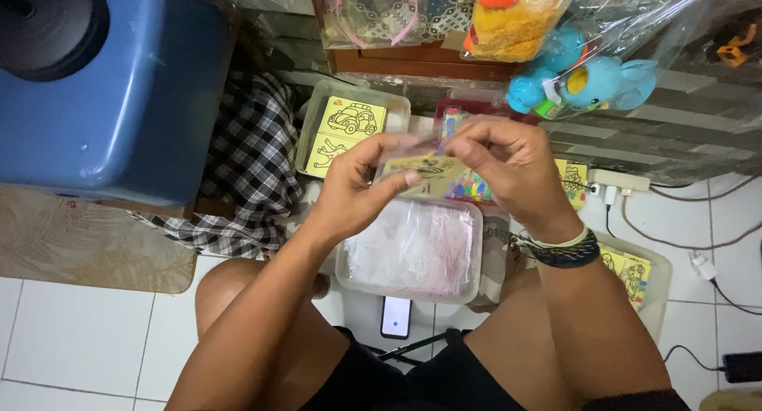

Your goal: Packing yellow stickers and colorful elastic bands into small plastic bags for retail.

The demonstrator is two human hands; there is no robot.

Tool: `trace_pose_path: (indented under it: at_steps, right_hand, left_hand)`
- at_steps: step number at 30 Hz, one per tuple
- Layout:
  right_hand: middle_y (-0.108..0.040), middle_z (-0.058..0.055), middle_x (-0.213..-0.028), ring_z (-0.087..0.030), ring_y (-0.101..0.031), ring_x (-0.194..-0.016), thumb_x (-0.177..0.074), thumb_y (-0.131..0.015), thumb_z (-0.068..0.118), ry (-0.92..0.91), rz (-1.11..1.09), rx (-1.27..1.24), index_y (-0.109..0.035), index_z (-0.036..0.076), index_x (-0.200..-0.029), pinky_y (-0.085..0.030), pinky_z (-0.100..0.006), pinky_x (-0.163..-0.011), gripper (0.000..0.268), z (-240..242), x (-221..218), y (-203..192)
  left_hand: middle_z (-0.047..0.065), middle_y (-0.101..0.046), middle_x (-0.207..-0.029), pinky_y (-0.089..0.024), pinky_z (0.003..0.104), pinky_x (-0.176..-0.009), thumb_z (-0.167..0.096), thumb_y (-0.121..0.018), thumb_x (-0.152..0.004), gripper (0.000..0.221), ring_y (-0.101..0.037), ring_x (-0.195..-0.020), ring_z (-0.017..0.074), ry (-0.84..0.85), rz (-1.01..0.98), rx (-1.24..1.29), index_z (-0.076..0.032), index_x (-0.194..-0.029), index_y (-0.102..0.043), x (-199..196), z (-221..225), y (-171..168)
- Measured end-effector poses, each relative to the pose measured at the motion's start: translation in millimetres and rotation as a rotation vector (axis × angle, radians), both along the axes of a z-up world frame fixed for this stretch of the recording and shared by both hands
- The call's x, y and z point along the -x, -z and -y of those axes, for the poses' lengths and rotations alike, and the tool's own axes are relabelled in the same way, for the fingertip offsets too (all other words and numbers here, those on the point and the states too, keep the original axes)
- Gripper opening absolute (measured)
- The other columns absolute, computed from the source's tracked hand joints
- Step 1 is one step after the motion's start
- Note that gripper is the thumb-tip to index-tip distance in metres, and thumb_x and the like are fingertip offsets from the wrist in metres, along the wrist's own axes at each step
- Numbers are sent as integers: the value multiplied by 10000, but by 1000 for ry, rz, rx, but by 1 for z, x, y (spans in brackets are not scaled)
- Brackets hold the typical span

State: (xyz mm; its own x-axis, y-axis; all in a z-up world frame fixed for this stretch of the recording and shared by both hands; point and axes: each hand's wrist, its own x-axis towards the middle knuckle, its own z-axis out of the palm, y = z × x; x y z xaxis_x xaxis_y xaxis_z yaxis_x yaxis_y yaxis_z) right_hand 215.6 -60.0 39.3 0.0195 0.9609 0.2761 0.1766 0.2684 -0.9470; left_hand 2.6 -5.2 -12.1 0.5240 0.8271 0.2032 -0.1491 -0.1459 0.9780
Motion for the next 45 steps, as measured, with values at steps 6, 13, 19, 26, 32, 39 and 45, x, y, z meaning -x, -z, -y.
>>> trace_pose_path:
  at_steps: [6,13,19,26,32,39,45]
  right_hand:
    - [-585,-60,-682,-148,-562,-687,-1012,-735,63,153,310,-111,-726,36,-845,-438,-287,-686,169,-8,-19,16]
    - [-567,-72,-684,-142,-504,-699,-989,-700,48,95,168,-38,-709,38,-801,-435,-291,-705,188,-3,-9,3]
    - [-559,-29,-661,-116,-480,-660,-989,-716,59,196,206,-17,-721,73,-815,-407,-255,-658,175,-5,-6,3]
    - [-608,10,-739,-27,-494,-739,-1037,-681,111,244,-23,84,-716,42,-927,-444,-198,-750,135,-6,-4,7]
    - [-673,-32,-800,-54,-587,-799,-1047,-672,152,245,-111,83,-706,24,-944,-498,-231,-827,168,-8,1,15]
    - [-690,-75,-753,-61,-575,-686,-992,-720,132,175,-159,91,-731,16,-943,-463,-193,-638,127,-10,11,33]
    - [-705,-148,-1134,-147,-651,-955,-961,-675,-87,65,-9,4,-164,103,-1640,-517,-230,-835,870,-6,17,14]
  left_hand:
    - [210,-481,-1568,-299,587,-1220,-203,-839,-896,877,-368,-1514,382,71,83,-74,-91,-1605,-335,5,-8,-3]
    - [170,-490,-1564,-328,542,-1212,-233,-746,-985,731,-384,-1513,337,-22,55,-84,-90,-1587,-356,14,-15,-4]
    - [166,-524,-1535,-387,498,-1188,-237,-741,-985,703,-449,-1479,313,-34,68,-93,-92,-1575,-387,16,-18,-5]
    - [135,-611,-1440,-467,433,-1128,-157,-756,-969,632,-568,-1376,266,-88,55,-97,-84,-1516,-447,14,-14,-8]
    - [167,-463,-1569,-479,508,-1135,-121,-791,-939,386,-517,-1425,387,-20,-21,-247,-111,-1298,-649,13,-9,-21]
    - [151,-703,-1277,-580,393,-1008,-13,-773,-920,304,-697,-1214,310,8,-16,-253,-82,-1215,-745,8,-8,-8]
    - [-36,-568,-699,-320,182,-492,75,-673,-961,299,-419,-564,28,-103,-146,-119,-31,-1239,-706,15,-10,-19]
